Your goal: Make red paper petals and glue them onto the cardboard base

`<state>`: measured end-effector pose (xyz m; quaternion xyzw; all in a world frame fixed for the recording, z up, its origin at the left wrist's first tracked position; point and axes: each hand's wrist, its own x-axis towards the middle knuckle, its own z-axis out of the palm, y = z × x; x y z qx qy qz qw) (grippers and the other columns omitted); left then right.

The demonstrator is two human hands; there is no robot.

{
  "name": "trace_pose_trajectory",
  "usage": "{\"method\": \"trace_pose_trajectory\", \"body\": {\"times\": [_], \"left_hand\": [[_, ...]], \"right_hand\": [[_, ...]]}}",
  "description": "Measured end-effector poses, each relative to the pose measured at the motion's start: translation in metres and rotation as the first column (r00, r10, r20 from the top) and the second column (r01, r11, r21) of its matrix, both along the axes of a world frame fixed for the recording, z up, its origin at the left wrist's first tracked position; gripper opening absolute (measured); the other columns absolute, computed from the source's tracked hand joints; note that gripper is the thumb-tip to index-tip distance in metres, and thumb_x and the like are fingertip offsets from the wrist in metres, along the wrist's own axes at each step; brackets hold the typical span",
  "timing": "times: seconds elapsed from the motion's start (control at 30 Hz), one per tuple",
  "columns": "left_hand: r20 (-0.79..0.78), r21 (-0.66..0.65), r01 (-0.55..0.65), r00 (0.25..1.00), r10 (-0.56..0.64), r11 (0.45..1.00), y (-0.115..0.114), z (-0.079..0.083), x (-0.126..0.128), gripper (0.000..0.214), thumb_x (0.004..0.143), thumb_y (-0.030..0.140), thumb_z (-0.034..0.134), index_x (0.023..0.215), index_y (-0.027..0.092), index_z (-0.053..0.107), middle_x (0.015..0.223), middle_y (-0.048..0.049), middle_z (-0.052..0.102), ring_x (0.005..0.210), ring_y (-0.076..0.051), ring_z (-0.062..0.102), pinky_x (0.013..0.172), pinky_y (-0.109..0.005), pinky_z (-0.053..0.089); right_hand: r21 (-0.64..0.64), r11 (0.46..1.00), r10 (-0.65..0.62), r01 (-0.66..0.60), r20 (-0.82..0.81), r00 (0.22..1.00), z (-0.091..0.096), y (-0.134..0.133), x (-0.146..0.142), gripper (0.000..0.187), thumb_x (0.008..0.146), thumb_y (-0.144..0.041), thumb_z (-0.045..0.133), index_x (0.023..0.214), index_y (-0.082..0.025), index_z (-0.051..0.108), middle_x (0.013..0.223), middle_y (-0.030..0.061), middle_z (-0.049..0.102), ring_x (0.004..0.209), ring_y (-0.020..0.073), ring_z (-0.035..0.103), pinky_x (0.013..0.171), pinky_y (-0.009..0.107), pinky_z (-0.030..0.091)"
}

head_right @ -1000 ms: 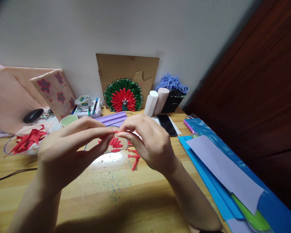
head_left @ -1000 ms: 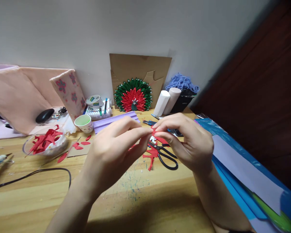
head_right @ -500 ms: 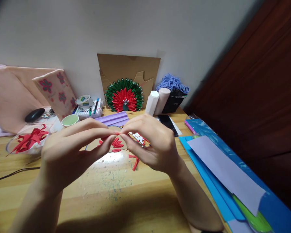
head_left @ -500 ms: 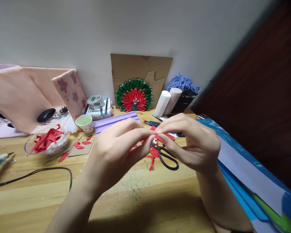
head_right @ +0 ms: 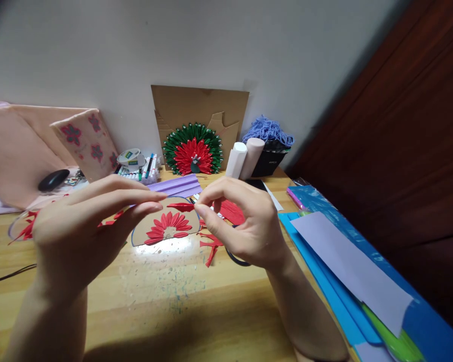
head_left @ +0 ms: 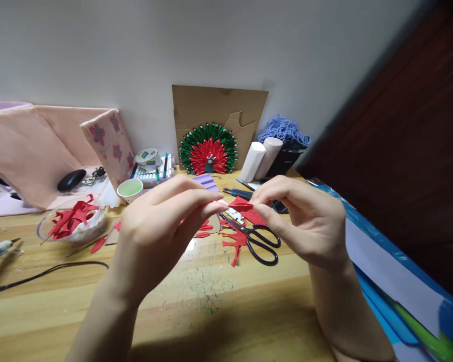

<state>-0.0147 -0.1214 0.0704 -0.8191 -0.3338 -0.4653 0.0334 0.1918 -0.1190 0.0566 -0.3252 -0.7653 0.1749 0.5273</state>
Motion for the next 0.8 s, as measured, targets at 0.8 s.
{"method": "trace_pose_trajectory", "body": {"times": [0.8], "left_hand": [[0.214,-0.493,0.322,0.945,-0.246,0.809,-0.005,0.000,0.013,0.007,0.081,0.015,0.062,0.079,0.017,0.068,0.071,-0.0002,0.069,0.061,-0.010,0.062,0.053,-0.019,0.050]], "right_hand": [[0.344,0.939,-0.033,-0.029,0.174,0.984,-0.001,0.002,-0.005,0.020,0.072,-0.009,0.065,0.084,-0.024,0.066,0.076,0.0022,0.068,0.068,0.0157,0.063,0.060,0.029,0.053]]}}
